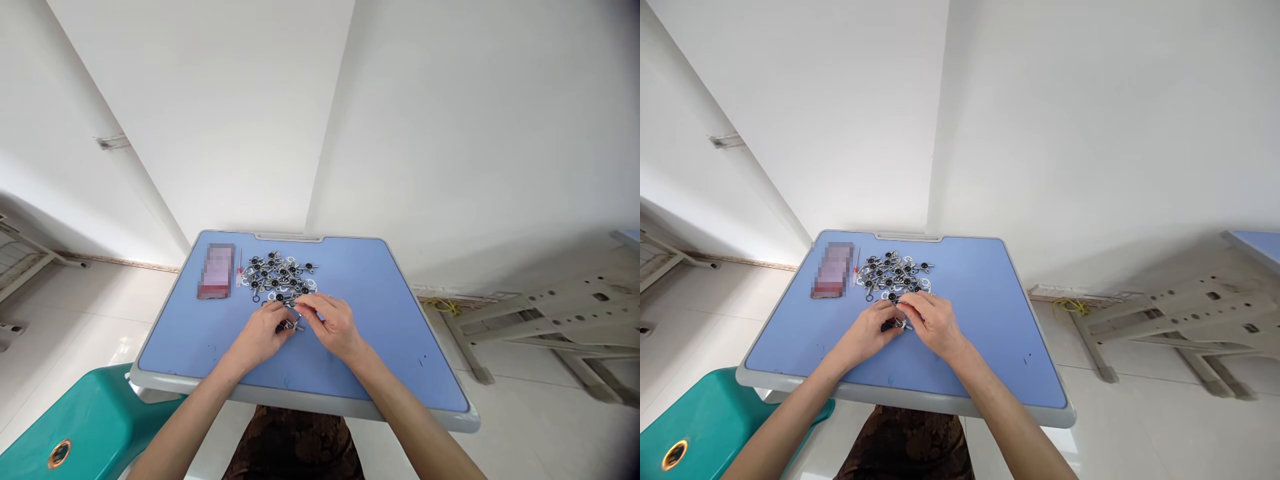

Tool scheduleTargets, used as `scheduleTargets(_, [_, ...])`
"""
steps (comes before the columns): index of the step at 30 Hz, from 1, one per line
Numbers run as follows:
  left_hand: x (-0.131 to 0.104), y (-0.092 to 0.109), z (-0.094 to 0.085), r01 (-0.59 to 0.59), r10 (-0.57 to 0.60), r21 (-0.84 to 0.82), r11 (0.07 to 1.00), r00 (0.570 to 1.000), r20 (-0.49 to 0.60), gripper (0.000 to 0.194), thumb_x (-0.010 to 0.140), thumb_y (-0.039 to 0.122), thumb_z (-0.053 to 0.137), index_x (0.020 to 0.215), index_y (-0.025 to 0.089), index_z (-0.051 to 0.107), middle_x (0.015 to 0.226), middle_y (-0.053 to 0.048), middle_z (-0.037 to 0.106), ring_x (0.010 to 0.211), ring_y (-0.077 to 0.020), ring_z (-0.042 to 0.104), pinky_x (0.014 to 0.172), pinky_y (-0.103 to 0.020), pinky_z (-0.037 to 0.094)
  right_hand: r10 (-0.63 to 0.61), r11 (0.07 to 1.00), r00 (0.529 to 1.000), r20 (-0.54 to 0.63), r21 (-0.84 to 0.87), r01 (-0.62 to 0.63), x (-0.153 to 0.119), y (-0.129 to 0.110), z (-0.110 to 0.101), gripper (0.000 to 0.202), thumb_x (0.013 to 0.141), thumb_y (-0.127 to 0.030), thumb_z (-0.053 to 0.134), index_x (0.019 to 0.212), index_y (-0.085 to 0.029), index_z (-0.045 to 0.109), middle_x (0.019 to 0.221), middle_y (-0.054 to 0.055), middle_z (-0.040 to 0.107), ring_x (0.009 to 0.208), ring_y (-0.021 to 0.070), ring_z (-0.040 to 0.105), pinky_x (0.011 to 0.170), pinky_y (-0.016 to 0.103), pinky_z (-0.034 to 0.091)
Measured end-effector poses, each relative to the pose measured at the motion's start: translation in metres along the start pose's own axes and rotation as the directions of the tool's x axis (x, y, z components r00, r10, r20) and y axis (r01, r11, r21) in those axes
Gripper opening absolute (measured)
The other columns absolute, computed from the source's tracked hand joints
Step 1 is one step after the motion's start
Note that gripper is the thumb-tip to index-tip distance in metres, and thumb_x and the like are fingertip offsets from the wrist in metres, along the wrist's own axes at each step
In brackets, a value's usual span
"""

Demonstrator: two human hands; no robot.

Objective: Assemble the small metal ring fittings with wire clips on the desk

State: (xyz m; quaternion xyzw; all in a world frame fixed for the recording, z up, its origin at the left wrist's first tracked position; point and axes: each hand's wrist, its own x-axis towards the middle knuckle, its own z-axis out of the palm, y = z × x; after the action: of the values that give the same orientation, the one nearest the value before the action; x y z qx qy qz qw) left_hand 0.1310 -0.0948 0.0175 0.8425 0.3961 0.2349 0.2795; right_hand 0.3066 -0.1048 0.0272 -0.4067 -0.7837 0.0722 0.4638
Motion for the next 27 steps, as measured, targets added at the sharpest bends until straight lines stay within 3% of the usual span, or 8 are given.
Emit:
scheduleTargets(3, [0.000, 0.000, 0.000, 0.004, -0.004, 0.006, 1.000, 1.000, 0.001, 0.010, 0.078, 0.014, 0.058, 0.085, 0.019, 0.062, 0.082, -0.003, 0.058, 0.082, -0.0186, 0.054, 0.071, -0.029, 0.044, -0.003, 0.999, 1.000, -0.019, -0.043, 0.002, -0.001, 0.001, 0.001, 0.010, 0.089, -0.022, 0.051, 0.090, -0.021, 0.062, 0.067, 0.002, 0.065, 0.059, 0.0139, 0.059, 0.058, 0.026, 0.048])
scheduleTargets(7, [0.000, 0.000, 0.001, 0.004, -0.004, -0.014, 1.000, 1.000, -0.005, 0.011, 0.077, 0.011, 0.058, 0.083, 0.019, 0.062, 0.087, -0.004, 0.060, 0.084, -0.0189, 0.055, 0.073, -0.028, 0.045, -0.056, 0.997, 0.996, 0.070, 0.051, 0.052, 0.000, -0.002, 0.000, 0.028, 0.092, -0.017, 0.040, 0.116, -0.020, 0.054, 0.097, 0.009, 0.068, 0.089, 0.0182, 0.064, 0.073, 0.031, 0.052])
scheduleTargets(9, [0.000, 0.000, 0.001, 0.005, -0.005, -0.022, 1.000, 1.000, -0.007, 0.012, 0.077, 0.010, 0.058, 0.083, 0.019, 0.062, 0.091, -0.004, 0.061, 0.086, -0.0191, 0.055, 0.074, -0.029, 0.045, -0.072, 0.991, 0.992, 0.105, 0.121, 0.059, 0.001, -0.004, -0.001, 0.033, 0.093, -0.015, 0.037, 0.122, -0.021, 0.051, 0.103, 0.008, 0.067, 0.094, 0.0179, 0.063, 0.077, 0.032, 0.053])
scheduleTargets(14, [0.000, -0.001, 0.001, -0.003, 0.003, -0.005, 1.000, 1.000, -0.002, 0.012, 0.077, 0.011, 0.059, 0.085, 0.019, 0.062, 0.085, -0.003, 0.059, 0.082, -0.0186, 0.054, 0.072, -0.029, 0.044, 0.009, 0.996, 1.000, -0.014, 0.090, -0.008, 0.001, -0.004, 0.002, 0.017, 0.089, -0.019, 0.052, 0.103, -0.022, 0.061, 0.080, 0.003, 0.069, 0.070, 0.0155, 0.063, 0.065, 0.029, 0.052])
scheduleTargets(18, [0.000, 0.000, 0.001, 0.001, -0.001, 0.016, 1.000, 1.000, 0.002, 0.009, 0.079, 0.013, 0.058, 0.085, 0.018, 0.061, 0.082, -0.003, 0.058, 0.081, -0.0185, 0.053, 0.070, -0.029, 0.044, -0.004, 0.997, 1.000, -0.023, 0.081, 0.006, -0.003, -0.001, 0.007, 0.007, 0.086, -0.020, 0.056, 0.091, -0.021, 0.061, 0.070, 0.002, 0.064, 0.058, 0.0135, 0.057, 0.053, 0.026, 0.047])
scheduleTargets(22, [0.000, 0.001, 0.001, -0.018, 0.018, -0.004, 1.000, 1.000, -0.003, 0.012, 0.080, 0.012, 0.057, 0.088, 0.018, 0.061, 0.089, -0.005, 0.060, 0.088, -0.0199, 0.055, 0.076, -0.031, 0.045, -0.092, 0.990, 0.995, 0.029, 0.109, 0.089, -0.004, -0.002, 0.006, 0.027, 0.089, -0.015, 0.049, 0.114, -0.022, 0.056, 0.084, 0.005, 0.066, 0.072, 0.0151, 0.061, 0.063, 0.028, 0.051])
scheduleTargets(27, [0.000, 0.000, 0.001, -0.009, 0.009, -0.023, 1.000, 1.000, 0.002, 0.015, 0.078, 0.011, 0.057, 0.091, 0.019, 0.061, 0.096, -0.005, 0.061, 0.090, -0.0199, 0.056, 0.079, -0.031, 0.045, -0.107, 0.982, 0.978, 0.181, 0.173, 0.076, 0.001, -0.007, -0.003, 0.040, 0.093, -0.015, 0.036, 0.131, -0.021, 0.044, 0.095, 0.007, 0.065, 0.082, 0.0155, 0.062, 0.069, 0.029, 0.052])
